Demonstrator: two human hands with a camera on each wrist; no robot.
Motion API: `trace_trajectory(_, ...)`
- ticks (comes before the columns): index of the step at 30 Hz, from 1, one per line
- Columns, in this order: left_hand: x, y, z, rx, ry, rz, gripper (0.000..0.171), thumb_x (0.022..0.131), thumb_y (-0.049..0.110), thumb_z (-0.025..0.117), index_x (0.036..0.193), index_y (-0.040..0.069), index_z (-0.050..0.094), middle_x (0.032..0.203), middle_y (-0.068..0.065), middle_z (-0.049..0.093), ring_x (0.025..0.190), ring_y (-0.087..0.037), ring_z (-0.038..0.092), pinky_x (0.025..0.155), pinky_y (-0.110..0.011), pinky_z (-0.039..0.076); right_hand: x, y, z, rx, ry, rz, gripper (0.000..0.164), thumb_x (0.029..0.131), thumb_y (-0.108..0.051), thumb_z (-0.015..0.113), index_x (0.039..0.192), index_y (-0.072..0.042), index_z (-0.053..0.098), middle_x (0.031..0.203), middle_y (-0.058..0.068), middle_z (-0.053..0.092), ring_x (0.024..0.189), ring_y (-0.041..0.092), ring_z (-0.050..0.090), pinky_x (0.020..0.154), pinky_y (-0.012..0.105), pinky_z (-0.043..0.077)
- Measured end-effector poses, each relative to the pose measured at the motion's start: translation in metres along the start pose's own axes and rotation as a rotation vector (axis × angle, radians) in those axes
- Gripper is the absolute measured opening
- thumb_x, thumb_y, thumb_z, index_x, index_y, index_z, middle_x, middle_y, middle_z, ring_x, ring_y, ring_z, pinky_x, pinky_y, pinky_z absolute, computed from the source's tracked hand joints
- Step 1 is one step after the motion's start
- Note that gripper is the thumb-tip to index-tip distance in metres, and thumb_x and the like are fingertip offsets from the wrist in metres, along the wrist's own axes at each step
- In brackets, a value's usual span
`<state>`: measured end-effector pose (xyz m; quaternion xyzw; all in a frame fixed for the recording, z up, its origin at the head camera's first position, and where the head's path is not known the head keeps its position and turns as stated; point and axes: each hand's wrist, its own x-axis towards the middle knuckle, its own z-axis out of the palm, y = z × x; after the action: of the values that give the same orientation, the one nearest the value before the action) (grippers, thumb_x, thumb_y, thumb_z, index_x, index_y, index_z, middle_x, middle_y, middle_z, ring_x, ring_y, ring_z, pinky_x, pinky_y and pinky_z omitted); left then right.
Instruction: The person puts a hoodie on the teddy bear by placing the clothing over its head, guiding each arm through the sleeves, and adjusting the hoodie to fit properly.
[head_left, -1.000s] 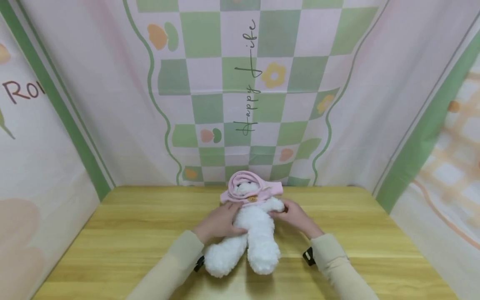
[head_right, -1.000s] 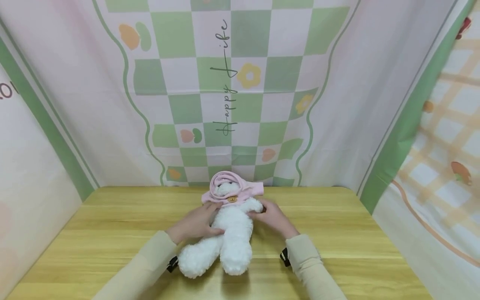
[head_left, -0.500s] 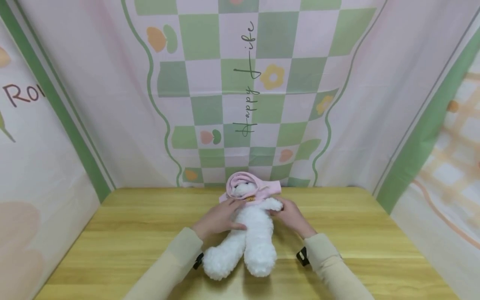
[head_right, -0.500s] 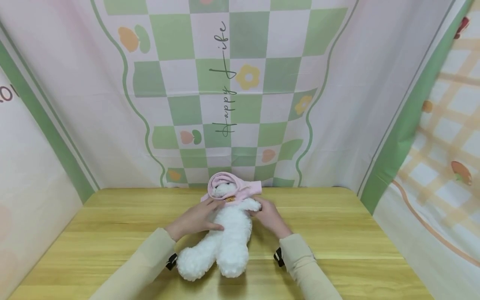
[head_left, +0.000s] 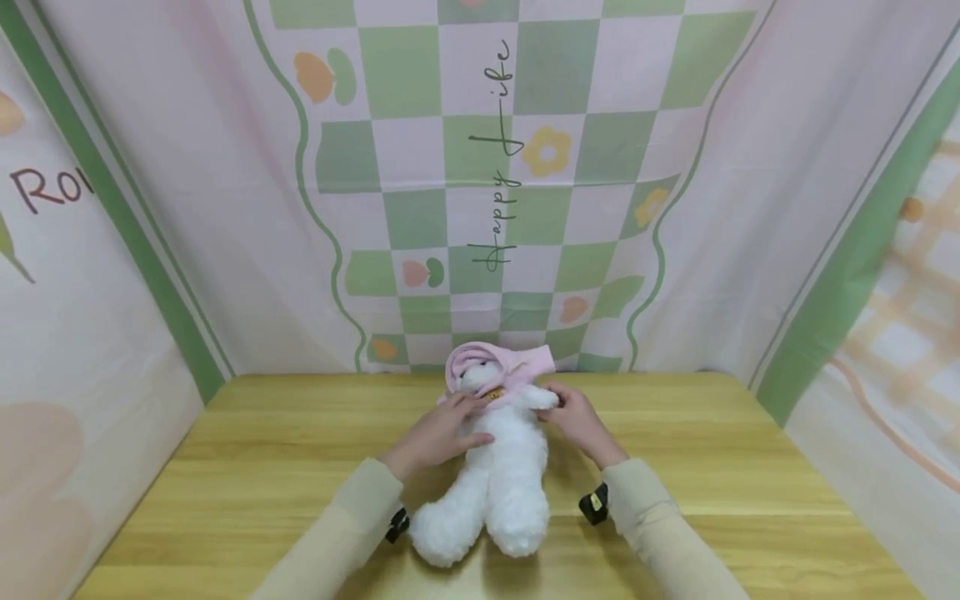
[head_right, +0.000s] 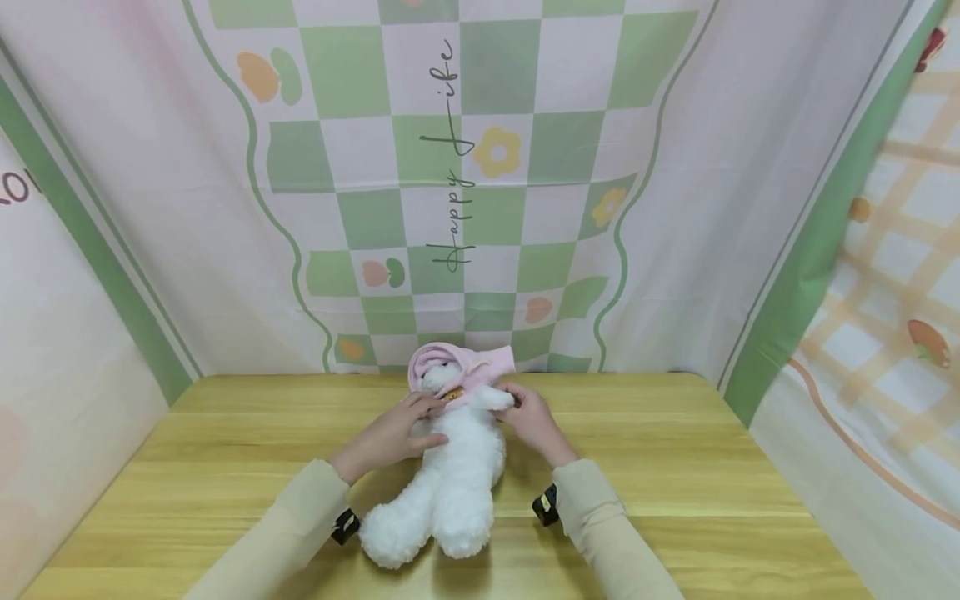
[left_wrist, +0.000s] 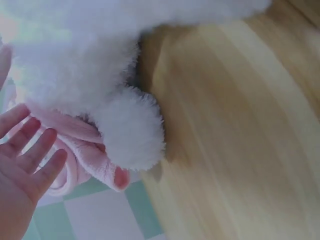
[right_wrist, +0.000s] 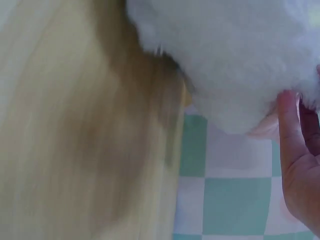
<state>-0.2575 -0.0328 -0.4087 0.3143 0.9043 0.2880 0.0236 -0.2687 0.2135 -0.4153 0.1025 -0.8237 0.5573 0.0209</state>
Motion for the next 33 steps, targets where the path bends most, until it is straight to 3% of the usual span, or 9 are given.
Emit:
trace_trajectory(4, 0.0, -0.001, 0.001, -0.051, 0.035, -0.007, 0.058, 0.092, 0.045, 0.057, 0.139, 0.013, 0.047, 0.148, -0.014, 0.039, 0.136, -0.031, 0.041, 0.111, -0.049, 0.038, 0.003, -0.006, 0.003, 0.027, 0.002, -0.012, 0.018, 0.084, 0.003, 0.06, 0.1, 0.011, 0.058, 0.089, 0.0, 0.059, 0.079, 0.001, 0.052, 0.072, 0.017, 0.05)
trace_trajectory(9, 0.0, 0.001, 0.003, -0.093, 0.081, -0.019, 0.059, 0.091, 0.042, 0.06, 0.138, 0.01, 0.048, 0.143, -0.014, 0.045, 0.127, -0.03, 0.05, 0.107, -0.047, 0.042, 0.005, -0.014, 0.003, 0.027, 0.007, -0.037, 0.02, 0.087, 0.003, 0.058, 0.105, 0.01, 0.061, 0.1, 0.014, 0.063, 0.084, 0.0, 0.053, 0.074, 0.017, 0.049)
trace_trajectory(19, 0.002, -0.004, 0.011, -0.278, 0.094, 0.028, 0.051, 0.093, 0.031, 0.061, 0.134, 0.005, 0.047, 0.116, -0.009, 0.058, 0.102, -0.02, 0.061, 0.089, -0.033, 0.054, 0.013, -0.031, 0.002, -0.017, -0.028, -0.074, 0.024, 0.089, -0.002, 0.059, 0.11, 0.007, 0.064, 0.106, 0.021, 0.065, 0.085, 0.005, 0.056, 0.077, 0.02, 0.05)
trace_trajectory(22, 0.0, -0.006, 0.015, -0.318, 0.081, 0.014, 0.052, 0.094, 0.03, 0.06, 0.136, 0.005, 0.044, 0.12, -0.011, 0.059, 0.103, -0.021, 0.062, 0.089, -0.032, 0.054, 0.015, -0.032, 0.004, -0.036, -0.043, -0.072, 0.024, 0.088, -0.002, 0.059, 0.11, 0.007, 0.064, 0.106, 0.022, 0.065, 0.086, 0.007, 0.056, 0.077, 0.022, 0.049)
trace_trajectory(27, -0.004, -0.011, 0.019, -0.35, 0.071, -0.03, 0.054, 0.093, 0.03, 0.06, 0.138, 0.005, 0.042, 0.126, -0.015, 0.058, 0.111, -0.027, 0.061, 0.097, -0.039, 0.051, 0.014, -0.029, 0.011, -0.026, -0.057, -0.043, 0.023, 0.088, 0.0, 0.059, 0.109, 0.007, 0.063, 0.109, 0.023, 0.064, 0.089, 0.009, 0.055, 0.081, 0.023, 0.048)
trace_trajectory(33, -0.01, -0.02, 0.018, -0.355, 0.091, -0.042, 0.054, 0.092, 0.027, 0.062, 0.138, 0.004, 0.044, 0.126, -0.017, 0.06, 0.113, -0.031, 0.06, 0.099, -0.045, 0.049, 0.012, -0.026, 0.016, 0.036, -0.099, -0.084, 0.029, 0.09, -0.004, 0.058, 0.117, 0.007, 0.058, 0.116, 0.025, 0.06, 0.098, 0.006, 0.056, 0.086, 0.016, 0.047)
